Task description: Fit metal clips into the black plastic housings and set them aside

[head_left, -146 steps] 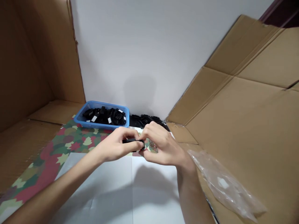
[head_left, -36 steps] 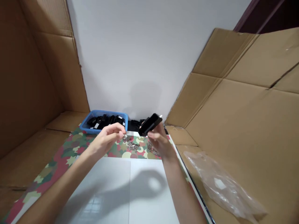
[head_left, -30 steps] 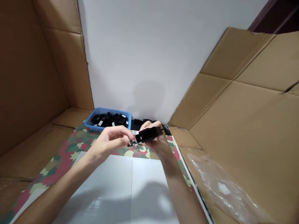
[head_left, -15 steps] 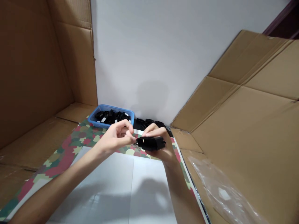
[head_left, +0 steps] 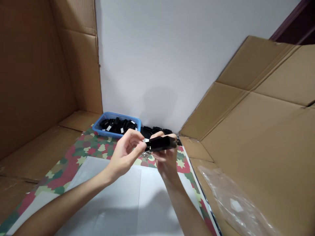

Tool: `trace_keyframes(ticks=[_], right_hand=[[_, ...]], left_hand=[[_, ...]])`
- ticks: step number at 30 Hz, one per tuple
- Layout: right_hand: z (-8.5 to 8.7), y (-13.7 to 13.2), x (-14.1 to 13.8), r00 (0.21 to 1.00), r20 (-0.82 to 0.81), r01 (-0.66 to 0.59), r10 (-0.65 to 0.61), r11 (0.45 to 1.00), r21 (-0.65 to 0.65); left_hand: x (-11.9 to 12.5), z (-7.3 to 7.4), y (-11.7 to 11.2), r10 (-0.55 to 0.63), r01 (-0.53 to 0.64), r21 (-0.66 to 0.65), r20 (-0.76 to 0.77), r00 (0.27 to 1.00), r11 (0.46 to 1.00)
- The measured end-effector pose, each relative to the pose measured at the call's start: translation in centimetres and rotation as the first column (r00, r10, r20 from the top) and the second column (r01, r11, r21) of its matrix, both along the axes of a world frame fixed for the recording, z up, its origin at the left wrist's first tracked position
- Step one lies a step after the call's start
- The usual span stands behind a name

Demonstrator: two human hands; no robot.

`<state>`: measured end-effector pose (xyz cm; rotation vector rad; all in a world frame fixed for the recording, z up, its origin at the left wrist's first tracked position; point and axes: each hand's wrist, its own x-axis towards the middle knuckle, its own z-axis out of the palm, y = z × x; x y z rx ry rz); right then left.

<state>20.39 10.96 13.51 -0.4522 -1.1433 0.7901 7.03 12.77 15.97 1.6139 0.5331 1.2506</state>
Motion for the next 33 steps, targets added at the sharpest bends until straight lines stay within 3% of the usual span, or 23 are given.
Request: trace_keyframes(ticks=[3, 6, 10, 14, 16, 19, 21, 27, 33], right_hand=[[-0.1, -0.3, -1.2, 0.984, -0.175, -0.044, 0.016, 0.987, -0.154], [-0.4, 0.0, -1.6, 0.984, -0.171, -0.076, 0.047, 0.983, -0.167], [-0.6, 0.9, 1.0, 0.981, 0.128, -0.139, 0.147, 0.988, -0.07], [0.6, 0.6, 4.7, 0.953, 0.303, -0.014, 0.024, 0.999, -0.034], [1.4, -0.3, 5.4, 0.904, 0.428, 0.024, -0.002, 0.999, -0.046], [2.2, -1.3, 4.7, 0.76, 0.623, -0.097, 0.185, 0.98, -0.172], [2.3, -1.5, 3.9, 0.721, 0.621, -0.171, 0.307, 0.948, -0.27], [1.9, -1.1, 2.4, 0.734, 0.455, -0.349, 0.504, 0.855, -0.384], [1.8, -1.1, 1.7, 0.78, 0.303, -0.355, 0.548, 0.785, -0.507]], left_hand=[[0.1, -0.5, 0.0, -0.008, 0.009, 0.143, -0.01, 1.0, 0.99], [-0.2, -0.6, 0.1, 0.087, -0.063, 0.327, -0.061, 0.994, 0.943], [-1.3, 0.7, 0.4, 0.215, -0.151, 0.507, -0.07, 0.974, 0.849], [-2.7, 2.4, 0.6, 0.222, -0.013, 0.65, -0.241, 0.945, 0.76], [-3.0, 2.8, 0.5, 0.239, 0.081, 0.684, -0.36, 0.902, 0.725], [-3.0, 2.8, 0.2, 0.244, 0.155, 0.708, -0.428, 0.87, 0.689], [-2.9, 2.7, 0.0, 0.23, 0.161, 0.712, -0.419, 0.878, 0.684], [-2.8, 2.5, -0.1, 0.206, 0.181, 0.717, -0.416, 0.886, 0.673], [-2.9, 2.6, -0.4, 0.245, 0.19, 0.727, -0.447, 0.86, 0.659]])
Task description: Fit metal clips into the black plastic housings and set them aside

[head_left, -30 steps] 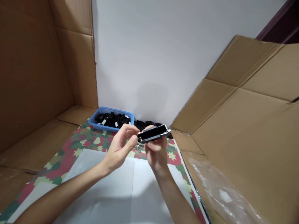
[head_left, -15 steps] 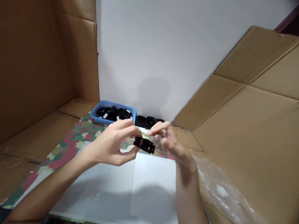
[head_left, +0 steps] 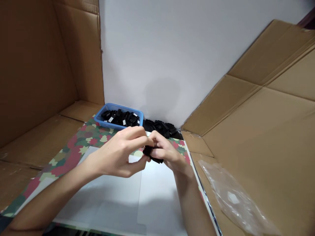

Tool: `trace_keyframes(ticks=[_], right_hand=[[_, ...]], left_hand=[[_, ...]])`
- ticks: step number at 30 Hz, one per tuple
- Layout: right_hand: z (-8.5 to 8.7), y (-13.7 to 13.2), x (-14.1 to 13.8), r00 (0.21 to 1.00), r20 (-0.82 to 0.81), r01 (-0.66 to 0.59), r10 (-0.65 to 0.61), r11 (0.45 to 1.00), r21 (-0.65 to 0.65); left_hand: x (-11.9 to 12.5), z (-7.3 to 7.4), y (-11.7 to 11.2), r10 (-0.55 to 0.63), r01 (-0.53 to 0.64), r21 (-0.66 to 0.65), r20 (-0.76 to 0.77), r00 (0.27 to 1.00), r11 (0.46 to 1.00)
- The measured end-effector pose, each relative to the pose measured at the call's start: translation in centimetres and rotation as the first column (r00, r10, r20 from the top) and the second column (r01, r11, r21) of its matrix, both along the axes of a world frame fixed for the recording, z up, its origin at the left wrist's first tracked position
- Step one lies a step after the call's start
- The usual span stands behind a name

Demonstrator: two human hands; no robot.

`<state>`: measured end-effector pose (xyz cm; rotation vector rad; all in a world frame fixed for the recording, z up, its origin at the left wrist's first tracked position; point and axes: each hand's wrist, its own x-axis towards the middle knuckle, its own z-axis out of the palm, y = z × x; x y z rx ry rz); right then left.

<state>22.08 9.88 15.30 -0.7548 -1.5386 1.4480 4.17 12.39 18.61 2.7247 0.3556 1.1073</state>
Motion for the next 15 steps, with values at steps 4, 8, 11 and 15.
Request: trace_keyframes(ticks=[4, 8, 11, 15], right_hand=[[0.1, -0.2, -0.4, 0.999, -0.011, 0.051, -0.052, 0.999, -0.018], [0.2, -0.7, -0.7, 0.993, -0.026, 0.112, -0.113, 0.993, -0.032], [0.2, -1.0, -0.9, 0.987, -0.016, 0.16, -0.16, 0.986, -0.038], [0.2, -1.0, -0.8, 0.957, -0.001, 0.285, -0.289, 0.945, 0.163]], left_hand=[[0.0, 0.1, -0.3, 0.011, -0.011, 0.008, -0.01, 1.0, 1.0], [0.1, -0.1, -0.6, 0.012, -0.012, -0.004, 0.002, 1.0, 1.0], [0.1, -0.3, -0.6, 0.003, -0.003, -0.027, 0.01, 1.0, 1.0], [0.0, -0.1, -0.3, 0.011, 0.003, -0.141, 0.096, 0.995, 0.99]])
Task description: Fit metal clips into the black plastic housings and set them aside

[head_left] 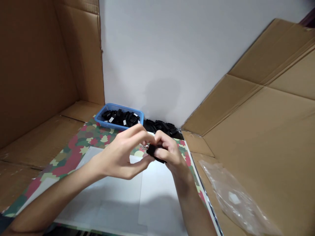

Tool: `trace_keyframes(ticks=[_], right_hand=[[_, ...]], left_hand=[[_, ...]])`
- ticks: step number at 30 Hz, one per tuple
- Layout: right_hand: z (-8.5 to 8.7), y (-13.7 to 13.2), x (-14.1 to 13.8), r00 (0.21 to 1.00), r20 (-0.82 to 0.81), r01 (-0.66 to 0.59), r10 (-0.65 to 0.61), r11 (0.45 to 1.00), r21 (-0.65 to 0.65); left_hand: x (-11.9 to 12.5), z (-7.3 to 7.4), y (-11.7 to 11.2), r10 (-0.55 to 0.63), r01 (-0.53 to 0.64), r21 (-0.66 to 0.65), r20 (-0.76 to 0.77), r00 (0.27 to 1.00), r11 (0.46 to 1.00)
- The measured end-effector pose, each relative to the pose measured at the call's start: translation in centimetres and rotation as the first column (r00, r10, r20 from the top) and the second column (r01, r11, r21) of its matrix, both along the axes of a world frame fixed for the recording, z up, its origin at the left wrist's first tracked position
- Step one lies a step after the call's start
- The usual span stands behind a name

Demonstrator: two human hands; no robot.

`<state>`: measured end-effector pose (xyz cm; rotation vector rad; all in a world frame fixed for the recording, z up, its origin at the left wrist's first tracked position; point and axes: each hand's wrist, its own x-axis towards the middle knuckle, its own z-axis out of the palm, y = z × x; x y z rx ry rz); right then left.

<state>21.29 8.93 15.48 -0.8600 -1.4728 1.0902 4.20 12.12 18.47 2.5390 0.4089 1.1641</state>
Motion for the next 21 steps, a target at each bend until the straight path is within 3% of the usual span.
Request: trace_keyframes(ticks=[2, 4, 9, 14, 21], right_hand=[[-0.1, 0.0, 0.2, 0.989, 0.061, 0.122, -0.135, 0.975, 0.185], [-0.3, -0.1, 0.3, 0.961, 0.107, 0.204, -0.255, 0.915, 0.347], [-0.7, -0.5, 0.4, 0.922, 0.197, 0.163, -0.335, 0.794, 0.586], [-0.5, -0.6, 0.3, 0.875, 0.226, 0.173, -0.427, 0.714, 0.678], [-0.3, -0.7, 0.3, 0.803, 0.248, 0.182, -0.543, 0.618, 0.765]], left_hand=[[-0.1, 0.3, 0.1, 0.01, -0.004, -0.112, 0.055, 0.998, 0.994], [-0.2, 0.6, 0.0, -0.003, 0.017, -0.228, 0.059, 0.998, 0.973], [-0.1, 0.9, -0.5, -0.037, 0.054, -0.366, 0.051, 0.998, 0.929], [0.0, 0.8, -0.9, 0.007, 0.017, -0.351, 0.066, 0.998, 0.936], [-0.1, 0.6, -1.8, 0.099, -0.088, -0.175, 0.055, 0.994, 0.981]])
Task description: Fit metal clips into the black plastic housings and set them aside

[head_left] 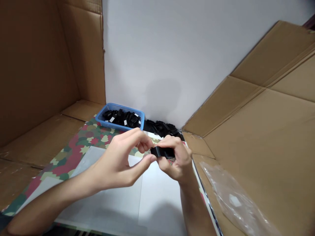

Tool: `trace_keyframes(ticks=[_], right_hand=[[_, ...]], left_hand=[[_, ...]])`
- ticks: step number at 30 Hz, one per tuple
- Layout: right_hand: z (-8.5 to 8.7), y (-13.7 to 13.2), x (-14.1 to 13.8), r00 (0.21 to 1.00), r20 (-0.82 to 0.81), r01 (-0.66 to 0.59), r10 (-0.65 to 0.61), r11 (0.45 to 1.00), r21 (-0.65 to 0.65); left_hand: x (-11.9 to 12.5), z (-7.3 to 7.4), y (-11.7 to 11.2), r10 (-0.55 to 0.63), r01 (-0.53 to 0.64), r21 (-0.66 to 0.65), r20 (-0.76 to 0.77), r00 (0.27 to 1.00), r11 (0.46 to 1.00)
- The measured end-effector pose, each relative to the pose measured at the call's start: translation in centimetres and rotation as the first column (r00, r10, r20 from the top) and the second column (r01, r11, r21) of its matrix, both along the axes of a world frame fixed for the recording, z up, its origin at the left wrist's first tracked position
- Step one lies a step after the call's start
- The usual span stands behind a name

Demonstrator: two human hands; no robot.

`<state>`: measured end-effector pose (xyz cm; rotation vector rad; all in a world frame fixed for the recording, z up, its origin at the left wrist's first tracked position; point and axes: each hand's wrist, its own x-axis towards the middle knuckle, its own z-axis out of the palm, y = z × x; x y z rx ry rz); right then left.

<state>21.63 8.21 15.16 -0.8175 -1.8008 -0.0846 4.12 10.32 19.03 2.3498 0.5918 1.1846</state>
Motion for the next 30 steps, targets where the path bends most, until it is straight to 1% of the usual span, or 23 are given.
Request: trace_keyframes(ticks=[4, 7, 8, 9, 10, 11, 12, 13, 14, 15, 16, 17, 18, 19, 20, 22, 24, 25, 26, 27, 28, 29, 30], right_hand=[[0.0, -0.2, -0.2, 0.999, 0.021, 0.032, -0.033, 0.999, 0.032], [0.2, -0.5, -0.5, 0.999, 0.017, 0.031, -0.031, 0.999, 0.035], [0.4, -0.5, -0.4, 0.999, 0.004, 0.035, -0.035, 0.999, 0.004], [0.5, -0.4, -0.2, 0.999, -0.021, 0.042, -0.044, 0.997, -0.068], [0.7, -0.2, 0.1, 0.997, -0.063, 0.041, -0.053, 0.984, -0.175], [0.8, 0.2, 0.6, 0.991, -0.122, 0.019, -0.059, 0.952, -0.305], [0.8, 0.6, 1.2, 0.978, -0.199, -0.033, -0.061, 0.899, -0.436], [0.8, 1.2, 1.9, 0.956, -0.287, -0.112, -0.06, 0.83, -0.546], [0.7, 1.8, 2.7, 0.923, -0.382, -0.209, -0.055, 0.761, -0.615], [0.5, 2.4, 3.5, 0.879, -0.474, -0.305, -0.053, 0.703, -0.643], [0.2, 3.0, 4.2, 0.832, -0.553, -0.386, -0.053, 0.661, -0.644], [-0.1, 3.5, 4.8, 0.788, -0.612, -0.441, -0.063, 0.636, -0.633], [-0.3, 3.9, 5.3, 0.753, -0.653, -0.469, -0.077, 0.633, -0.615], [-0.4, 4.1, 5.6, 0.729, -0.678, -0.473, -0.092, 0.648, -0.597], [-0.5, 4.2, 5.8, 0.716, -0.688, -0.455, -0.113, 0.672, -0.584], [-0.2, 4.2, 6.1, 0.715, -0.681, -0.377, -0.156, 0.735, -0.564], [0.3, 4.1, 6.2, 0.72, -0.669, -0.28, -0.183, 0.806, -0.522], [0.5, 4.0, 6.2, 0.728, -0.658, -0.233, -0.191, 0.834, -0.5], [0.5, 3.9, 6.2, 0.743, -0.64, -0.194, -0.196, 0.852, -0.486], [0.3, 3.8, 6.1, 0.766, -0.61, -0.165, -0.202, 0.856, -0.49], [-0.3, 3.6, 5.8, 0.791, -0.574, -0.15, -0.211, 0.843, -0.516], [-1.3, 3.3, 5.4, 0.818, -0.532, -0.154, -0.216, 0.81, -0.565], [-2.7, 2.9, 4.8, 0.84, -0.497, -0.173, -0.22, 0.759, -0.628]], left_hand=[[0.1, -0.4, -0.4, 0.036, -0.035, 0.081, -0.005, 0.999, 0.996], [0.1, -0.4, -0.5, 0.035, -0.035, 0.07, 0.002, 0.999, 0.997], [0.1, -0.4, -0.4, 0.035, -0.035, 0.052, 0.005, 0.999, 0.998], [0.1, -0.3, -0.2, 0.035, -0.035, 0.024, 0.004, 0.999, 0.999], [0.0, -0.2, 0.2, 0.035, -0.035, -0.017, 0.0, 0.999, 0.999], [-0.1, -0.1, 0.8, 0.033, -0.033, -0.07, -0.004, 0.999, 0.997], [-0.2, -0.1, 1.6, 0.031, -0.032, -0.13, -0.005, 0.999, 0.991], [-0.3, -0.2, 2.6, 0.035, -0.036, -0.19, -0.008, 0.999, 0.981], [-0.4, -0.3, 3.8, 0.043, -0.045, -0.242, -0.012, 0.999, 0.969], [-0.4, -0.4, 5.0, 0.062, -0.068, -0.273, -0.03, 0.998, 0.96], [-0.3, -0.7, 6.1, 0.096, -0.115, -0.281, -0.079, 0.992, 0.953], [-0.1, -1.1, 7.1, 0.119, -0.16, -0.267, -0.162, 0.98, 0.95], [0.3, -1.5, 7.8, 0.12, -0.186, -0.239, -0.267, 0.956, 0.953], [0.9, -2.2, 8.0, 0.093, -0.182, -0.212, -0.372, 0.923, 0.96], [1.4, -3.0, 7.7, 0.045, -0.151, -0.202, -0.45, 0.892, 0.968], [2.5, -4.9, 5.6, -0.079, -0.049, -0.217, -0.545, 0.835, 0.975], [2.9, -7.1, 2.0, -0.169, 0.028, -0.232, -0.617, 0.769, 0.972], [2.8, -8.3, -0.1, -0.196, 0.054, -0.229, -0.66, 0.726, 0.972], [2.5, -9.4, -2.2, -0.206, 0.109, -0.177, -0.743, 0.637, 0.978], [2.1, -10.5, -4.2, -0.186, 0.129, -0.135, -0.793, 0.58, 0.982], [1.6, -11.7, -6.0, -0.162, 0.113, -0.119, -0.821, 0.547, 0.986], [1.1, -12.7, -7.6, -0.131, 0.081, -0.104, -0.831, 0.54, 0.991], [0.6, -13.8, -8.8, -0.091, 0.048, -0.077, -0.829, 0.551, 0.996]])
